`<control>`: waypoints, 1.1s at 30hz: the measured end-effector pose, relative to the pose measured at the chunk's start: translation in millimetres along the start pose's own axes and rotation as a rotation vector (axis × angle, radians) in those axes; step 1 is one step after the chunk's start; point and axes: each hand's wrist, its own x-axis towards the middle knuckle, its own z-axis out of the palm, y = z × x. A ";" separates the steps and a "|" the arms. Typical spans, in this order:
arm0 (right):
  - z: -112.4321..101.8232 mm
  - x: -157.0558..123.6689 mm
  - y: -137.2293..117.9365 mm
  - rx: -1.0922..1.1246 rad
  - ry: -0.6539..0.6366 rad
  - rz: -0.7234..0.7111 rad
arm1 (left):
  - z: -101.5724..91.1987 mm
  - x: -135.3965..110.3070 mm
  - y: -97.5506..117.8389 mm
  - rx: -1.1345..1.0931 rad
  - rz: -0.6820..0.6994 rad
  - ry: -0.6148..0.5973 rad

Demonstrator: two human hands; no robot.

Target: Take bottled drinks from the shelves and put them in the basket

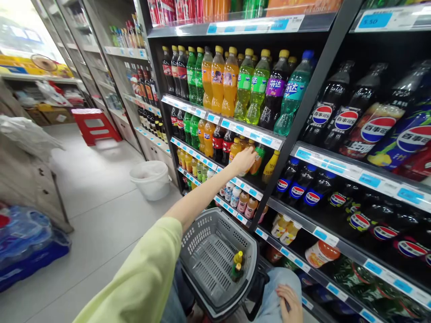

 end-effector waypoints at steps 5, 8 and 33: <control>47.7 -30.3 36.2 0.041 0.064 0.115 | -6.2 -54.4 13.4 0.038 0.172 -0.047; 81.9 -49.0 64.5 0.088 0.124 0.244 | -17.4 -83.7 17.4 0.038 0.230 -0.001; 228.1 -9.2 -146.3 1.508 -0.688 0.694 | 3.4 -432.9 133.7 -0.705 -0.657 0.127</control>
